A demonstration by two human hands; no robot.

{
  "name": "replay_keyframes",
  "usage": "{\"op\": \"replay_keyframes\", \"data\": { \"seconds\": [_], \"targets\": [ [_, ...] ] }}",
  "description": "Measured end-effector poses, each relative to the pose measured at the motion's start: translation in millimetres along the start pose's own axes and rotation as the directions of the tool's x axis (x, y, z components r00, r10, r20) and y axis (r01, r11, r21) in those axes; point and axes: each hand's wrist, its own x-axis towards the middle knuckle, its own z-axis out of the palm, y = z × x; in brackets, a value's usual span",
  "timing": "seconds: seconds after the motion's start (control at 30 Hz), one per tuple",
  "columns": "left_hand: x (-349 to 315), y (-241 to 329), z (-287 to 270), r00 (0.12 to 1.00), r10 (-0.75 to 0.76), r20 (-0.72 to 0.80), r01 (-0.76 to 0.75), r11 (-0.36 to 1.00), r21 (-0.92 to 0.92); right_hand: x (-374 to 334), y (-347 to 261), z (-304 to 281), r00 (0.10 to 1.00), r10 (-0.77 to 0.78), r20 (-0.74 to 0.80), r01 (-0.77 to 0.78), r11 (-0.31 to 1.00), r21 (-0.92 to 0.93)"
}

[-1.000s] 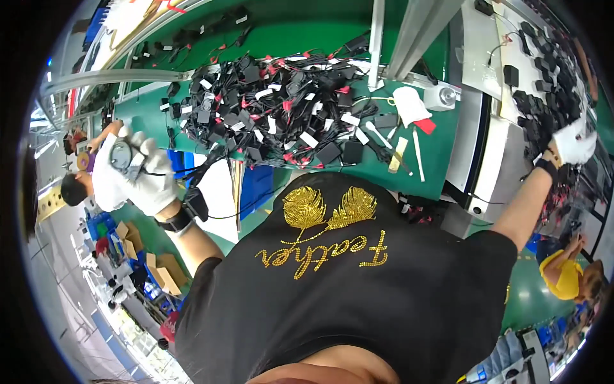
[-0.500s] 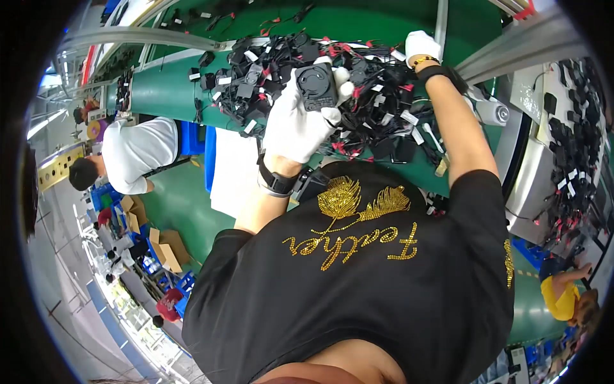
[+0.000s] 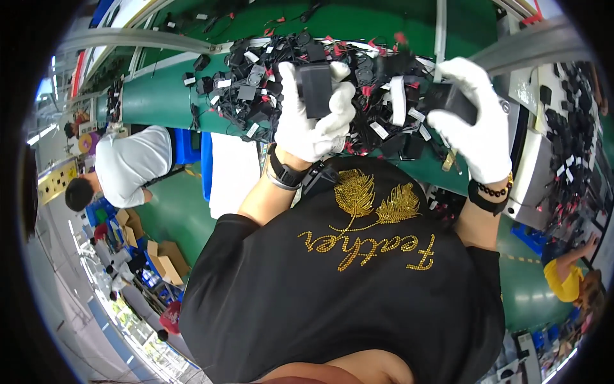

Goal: The person picks up power adapters from a pile, turns them over to inspect different sides, and wipes the surfaces with a cloth. After cleaning, the person places the power adapters into a bin.

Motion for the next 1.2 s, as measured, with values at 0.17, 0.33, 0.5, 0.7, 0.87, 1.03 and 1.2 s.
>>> {"op": "replay_keyframes", "data": {
  "seconds": [0.17,0.33,0.5,0.7,0.87,1.03,1.2],
  "targets": [
    [2.3,-16.3,8.0,0.968,0.249,-0.008,-0.219,0.866,0.45,-30.9,0.7,3.4,0.996,0.058,0.065,-0.034,0.947,-0.32],
    [0.1,-19.5,16.5,0.972,0.217,0.087,-0.192,0.53,0.826,-40.5,5.6,23.4,0.999,-0.003,-0.039,0.004,1.0,0.025],
    [0.0,-29.5,22.5,0.969,0.158,0.188,-0.216,0.189,0.958,-41.8,-2.7,34.7,0.964,-0.26,-0.061,0.257,0.965,-0.048],
    [-2.7,-38.2,18.7,0.961,0.234,0.149,-0.159,0.023,0.987,-40.4,-6.2,28.7,0.926,-0.374,0.052,0.369,0.868,-0.333],
    [-0.8,-45.0,21.2,0.906,0.376,0.195,-0.188,-0.057,0.981,-39.4,0.2,37.1,0.967,-0.252,-0.023,0.253,0.96,0.121],
    [-2.9,-58.4,8.3,0.883,0.428,0.193,-0.192,-0.046,0.98,-38.7,-4.7,46.7,0.956,-0.291,0.031,0.293,0.947,-0.132],
    [3.0,-60.9,-3.4,0.775,0.477,0.414,-0.35,-0.222,0.91,-44.8,11.3,69.4,0.95,-0.255,-0.18,0.283,0.947,0.15]
  ]
}}
